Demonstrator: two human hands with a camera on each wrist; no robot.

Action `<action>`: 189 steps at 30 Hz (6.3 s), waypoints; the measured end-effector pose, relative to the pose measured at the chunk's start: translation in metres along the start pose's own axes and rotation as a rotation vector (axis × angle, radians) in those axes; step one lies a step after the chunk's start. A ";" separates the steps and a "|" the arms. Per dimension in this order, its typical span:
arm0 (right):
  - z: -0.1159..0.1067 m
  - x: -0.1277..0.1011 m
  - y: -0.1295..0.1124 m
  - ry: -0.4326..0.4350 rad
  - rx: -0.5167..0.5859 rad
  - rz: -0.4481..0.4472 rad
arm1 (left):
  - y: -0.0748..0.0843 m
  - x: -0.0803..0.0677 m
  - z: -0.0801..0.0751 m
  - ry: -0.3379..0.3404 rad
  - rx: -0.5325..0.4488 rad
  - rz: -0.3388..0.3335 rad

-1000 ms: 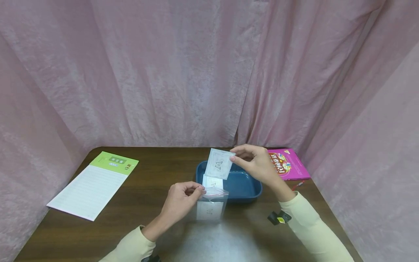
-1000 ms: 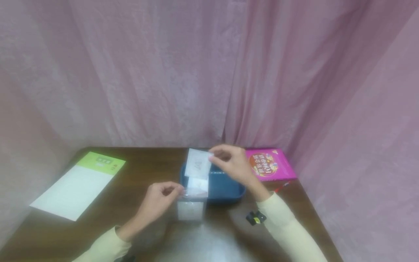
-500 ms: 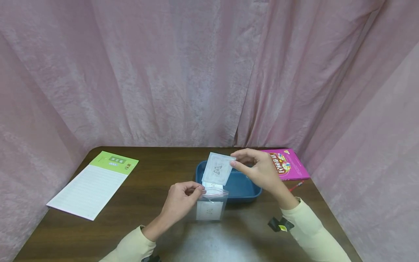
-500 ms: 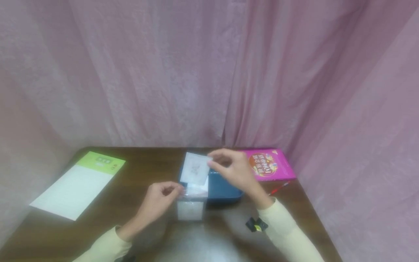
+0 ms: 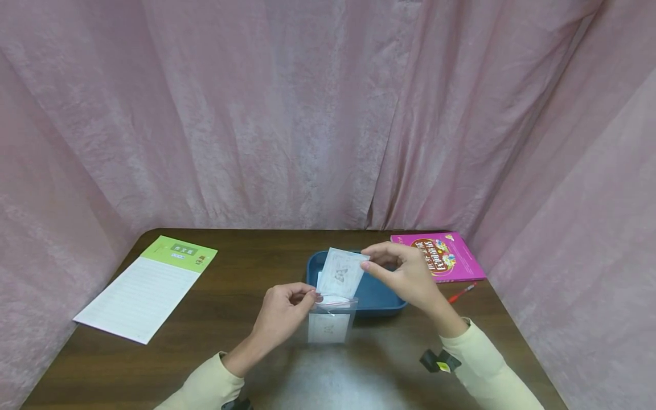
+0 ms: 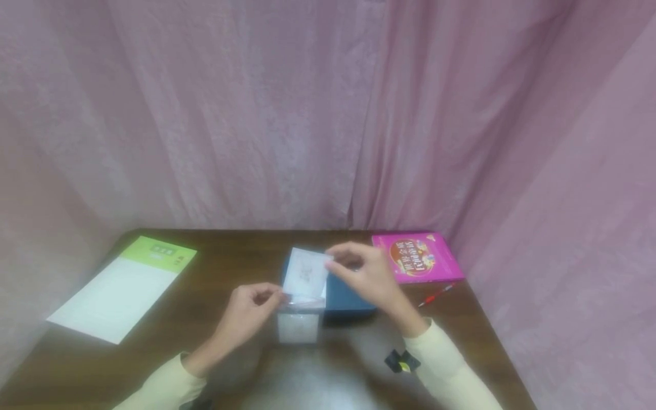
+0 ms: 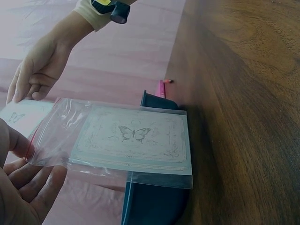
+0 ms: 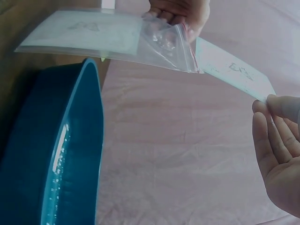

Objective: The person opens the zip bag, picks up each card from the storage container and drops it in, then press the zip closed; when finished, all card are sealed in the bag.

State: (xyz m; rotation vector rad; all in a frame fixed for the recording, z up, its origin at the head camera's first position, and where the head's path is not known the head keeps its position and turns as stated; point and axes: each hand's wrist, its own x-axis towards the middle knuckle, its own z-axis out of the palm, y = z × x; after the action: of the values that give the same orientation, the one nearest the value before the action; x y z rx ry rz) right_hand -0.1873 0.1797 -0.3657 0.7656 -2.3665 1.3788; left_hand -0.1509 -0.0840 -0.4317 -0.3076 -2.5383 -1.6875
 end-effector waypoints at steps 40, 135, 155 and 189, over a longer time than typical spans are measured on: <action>0.025 -0.021 0.013 -0.098 0.057 0.063 | -0.001 -0.002 0.000 0.059 0.005 0.018; 0.083 0.027 0.170 -0.455 -0.221 0.306 | 0.001 -0.004 -0.006 0.002 -0.022 0.029; 0.085 0.024 0.167 -0.447 -0.276 0.275 | 0.003 -0.006 -0.007 -0.021 -0.036 0.019; 0.077 0.021 0.156 -0.467 -0.305 0.290 | 0.002 -0.006 -0.006 -0.050 -0.014 0.012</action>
State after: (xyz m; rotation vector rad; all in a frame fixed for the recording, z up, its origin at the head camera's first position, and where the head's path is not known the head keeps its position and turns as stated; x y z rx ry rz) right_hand -0.2943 0.1689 -0.5044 0.7399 -3.0616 0.9667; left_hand -0.1450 -0.0890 -0.4284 -0.3696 -2.5549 -1.7153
